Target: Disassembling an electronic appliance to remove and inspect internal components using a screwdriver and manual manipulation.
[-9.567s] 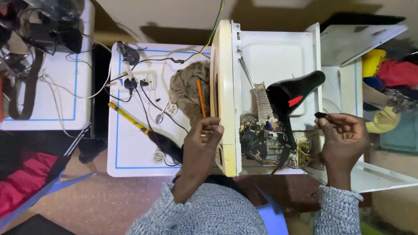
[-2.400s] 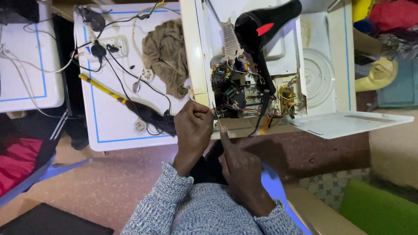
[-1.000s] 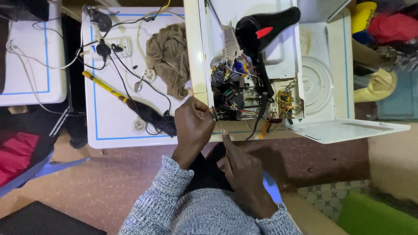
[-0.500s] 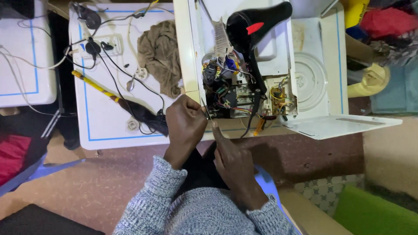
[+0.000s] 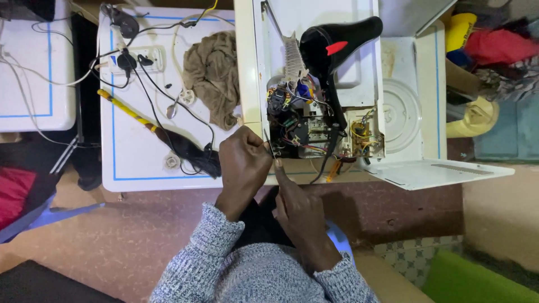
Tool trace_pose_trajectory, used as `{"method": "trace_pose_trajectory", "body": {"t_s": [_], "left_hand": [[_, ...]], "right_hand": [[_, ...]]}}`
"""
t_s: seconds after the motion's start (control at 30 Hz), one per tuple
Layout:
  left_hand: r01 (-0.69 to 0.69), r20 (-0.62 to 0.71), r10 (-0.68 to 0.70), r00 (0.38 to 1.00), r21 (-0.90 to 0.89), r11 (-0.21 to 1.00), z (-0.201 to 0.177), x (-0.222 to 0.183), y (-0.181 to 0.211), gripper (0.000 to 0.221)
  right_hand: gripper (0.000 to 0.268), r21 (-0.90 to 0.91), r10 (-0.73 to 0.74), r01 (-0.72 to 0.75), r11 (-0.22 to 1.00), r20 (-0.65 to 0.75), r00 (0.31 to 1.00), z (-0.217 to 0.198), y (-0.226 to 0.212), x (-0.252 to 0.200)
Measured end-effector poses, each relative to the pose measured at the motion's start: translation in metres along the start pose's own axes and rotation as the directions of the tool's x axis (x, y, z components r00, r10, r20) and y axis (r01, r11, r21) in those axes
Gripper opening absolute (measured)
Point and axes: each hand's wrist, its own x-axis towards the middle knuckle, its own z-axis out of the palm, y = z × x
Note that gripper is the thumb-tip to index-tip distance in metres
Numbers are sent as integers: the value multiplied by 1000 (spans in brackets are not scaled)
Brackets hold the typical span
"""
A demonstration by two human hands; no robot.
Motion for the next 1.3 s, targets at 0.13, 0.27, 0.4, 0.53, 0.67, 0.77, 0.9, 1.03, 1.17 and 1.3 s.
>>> {"method": "trace_pose_trajectory", "body": {"t_s": [0.13, 0.27, 0.4, 0.53, 0.67, 0.77, 0.9, 1.03, 1.17, 1.3], "left_hand": [[2, -21, -2, 1000, 9, 1000, -3, -1, 2, 15], [32, 15, -32, 999, -14, 999, 2, -2, 3, 16], [6, 6, -6, 1000, -9, 1000, 0, 1, 1, 13], [35, 37, -34, 999, -17, 999, 0, 1, 3, 15], [25, 20, -24, 1000, -31, 999, -3, 2, 3, 19], [44, 32, -42, 999, -43, 998, -1, 3, -1, 16], [44, -1, -44, 999, 7, 999, 2, 0, 3, 15], [52, 11, -52, 999, 3, 999, 0, 3, 3, 19], [27, -12, -27, 1000, 17, 999, 3, -2, 1, 17], [38, -12, -38, 999, 47, 998, 3, -1, -1, 18]], "right_hand": [[73, -52, 48, -45, 998, 76, 996, 1, 5, -29], [78, -37, 32, -28, 999, 107, 994, -1, 5, -12], [74, -67, 49, -43, 997, 102, 994, 0, 15, -35], [75, -41, 5, -1, 999, 91, 996, -6, 5, -12], [75, -12, 54, -53, 999, 113, 992, -5, 8, -22], [68, -49, 43, -40, 998, 62, 997, 1, 13, -10], [78, 55, 60, -67, 996, 120, 991, -15, 1, -4], [77, -40, 57, -53, 998, 113, 992, -2, 11, -16], [71, 1, 41, -42, 999, 90, 995, 1, 12, -18], [75, -26, 30, -28, 999, 67, 997, 2, 11, -28]]}}
